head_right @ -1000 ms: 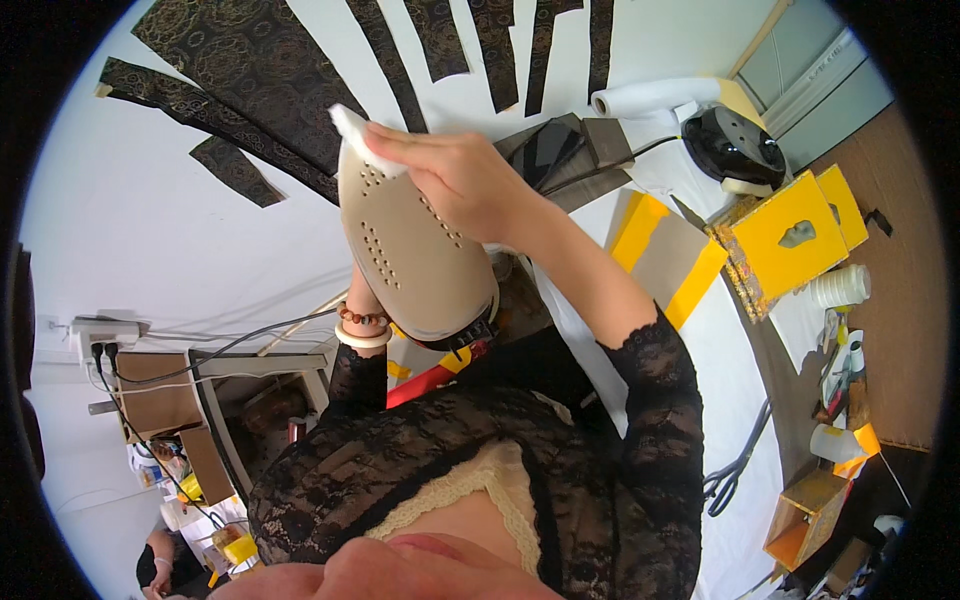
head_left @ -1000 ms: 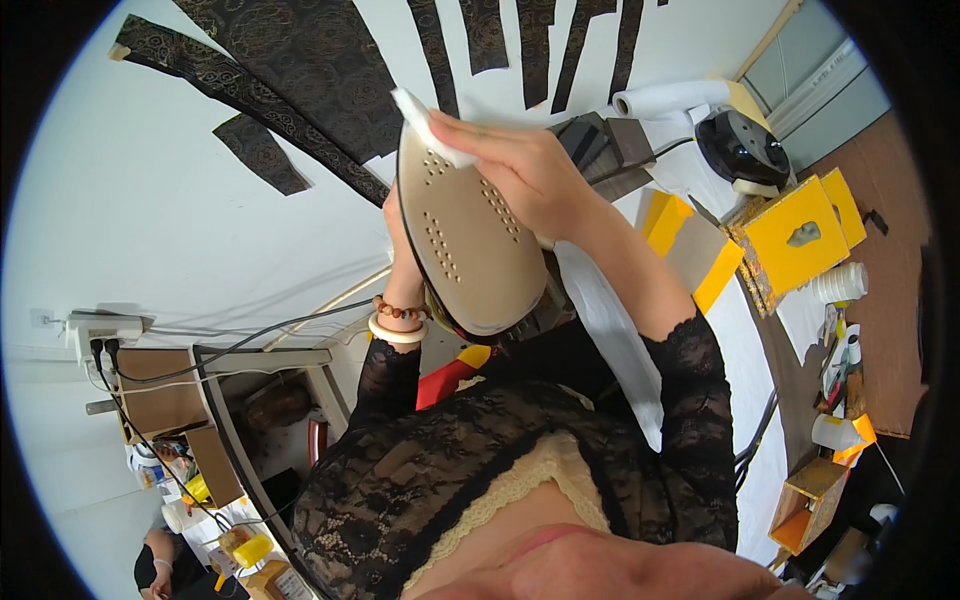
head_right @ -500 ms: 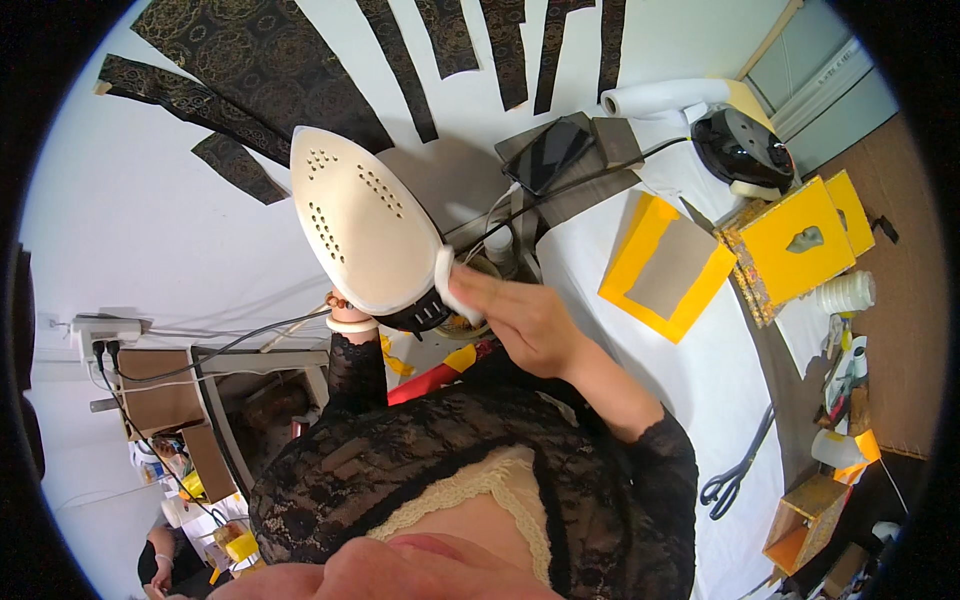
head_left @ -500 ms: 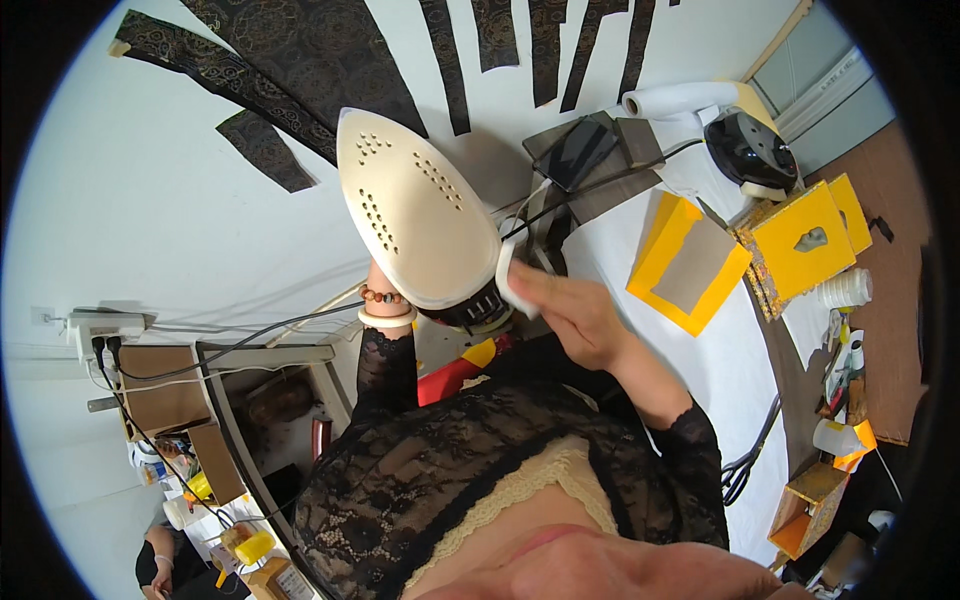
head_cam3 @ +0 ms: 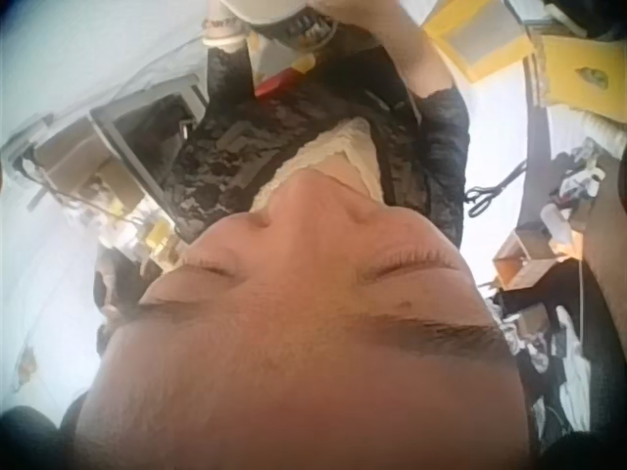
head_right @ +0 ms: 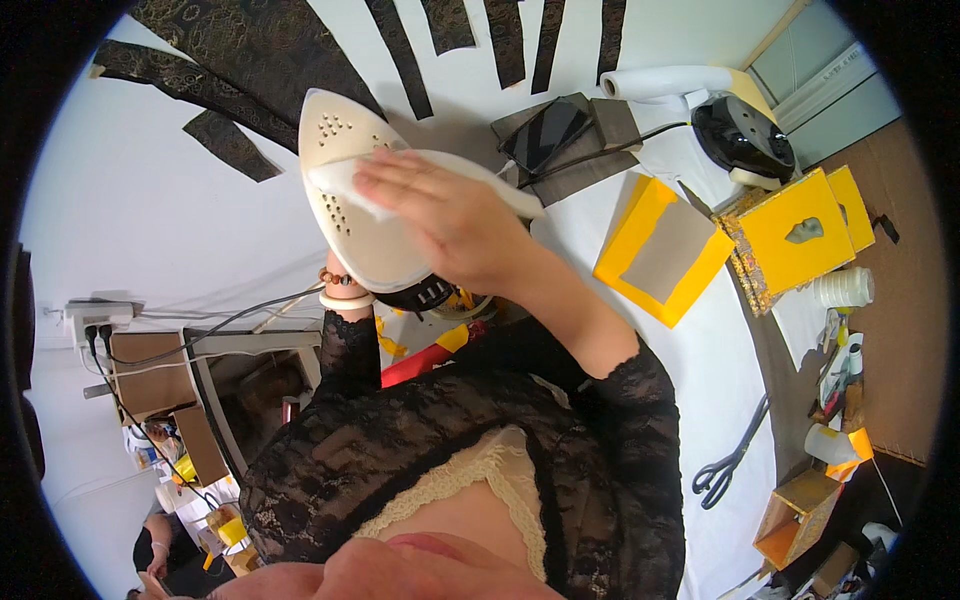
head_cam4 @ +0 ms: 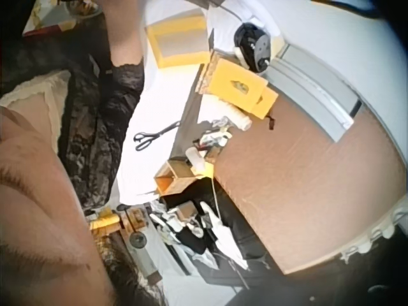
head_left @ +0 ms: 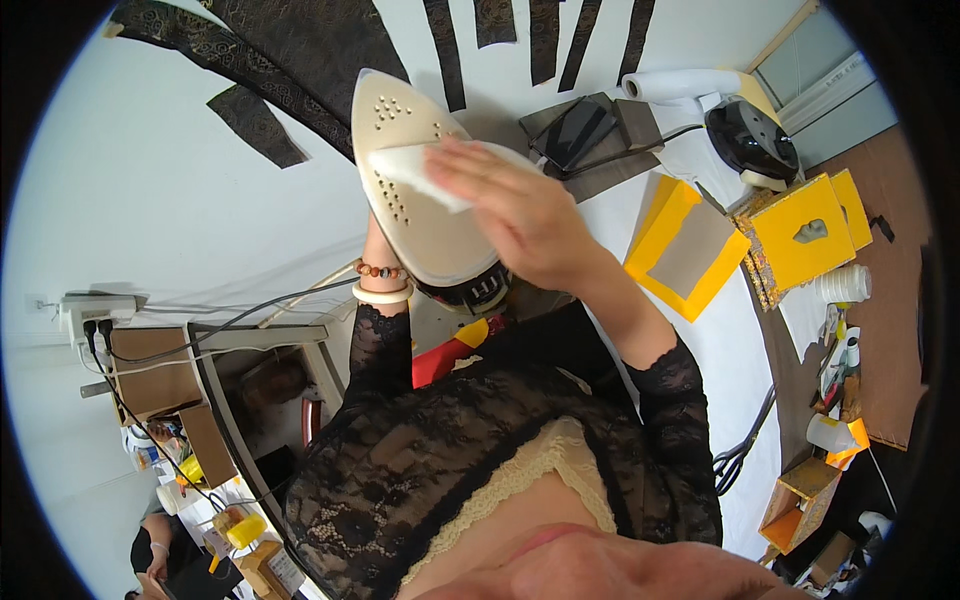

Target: The person applies glue to the inside of a yellow box, folds and trims the edges, then uses an iron to press the glued areas. The person also wipes the iron with a cloth during the process.

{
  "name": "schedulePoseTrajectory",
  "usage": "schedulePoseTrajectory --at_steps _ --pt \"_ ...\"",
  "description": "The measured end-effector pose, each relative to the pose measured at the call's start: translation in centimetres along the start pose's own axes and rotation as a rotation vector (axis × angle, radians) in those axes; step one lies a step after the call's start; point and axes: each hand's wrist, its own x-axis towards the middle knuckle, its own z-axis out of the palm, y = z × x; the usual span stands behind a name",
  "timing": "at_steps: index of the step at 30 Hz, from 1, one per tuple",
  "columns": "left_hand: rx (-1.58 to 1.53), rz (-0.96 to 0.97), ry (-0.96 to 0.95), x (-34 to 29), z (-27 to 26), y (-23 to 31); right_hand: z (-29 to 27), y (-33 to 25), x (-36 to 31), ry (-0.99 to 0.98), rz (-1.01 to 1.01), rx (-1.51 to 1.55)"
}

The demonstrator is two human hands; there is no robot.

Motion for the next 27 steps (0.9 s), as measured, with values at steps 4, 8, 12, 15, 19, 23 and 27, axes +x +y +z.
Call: schedulePoseTrajectory --at_steps 4,8,12,15,19,23,27 --pt "-0.001 0.011 0.013 -0.1 -0.1 0.3 2.3 -1.1 -0.6 -0.195 -0.089 0.045" --pt "-0.027 -0.005 0.029 0.7 -1.5 0.5 0.9 -1.2 -4.4 -0.351 0.009 0.237" --pt "-0.08 -0.081 0.047 -0.6 -3.9 -0.3 -3.6 0.2 -6.9 0.035 0.474 0.65" --pt "-0.094 -0.101 0.065 -2.0 -5.2 -0.8 -4.2 0.9 -4.8 0.541 0.735 1.02" --pt "-0.122 -0.079 0.103 -0.9 -6.6 -1.7 -4.8 3.3 -3.4 0.714 0.792 1.03" --pt "-0.153 -0.085 0.155 -1.0 -7.5 -2.4 -5.6 13.1 -3.9 1.068 0.768 0.96" --pt "-0.191 -0.085 0.148 -2.7 -2.3 0.2 -9.3 24.2 -5.8 1.213 0.974 0.651"
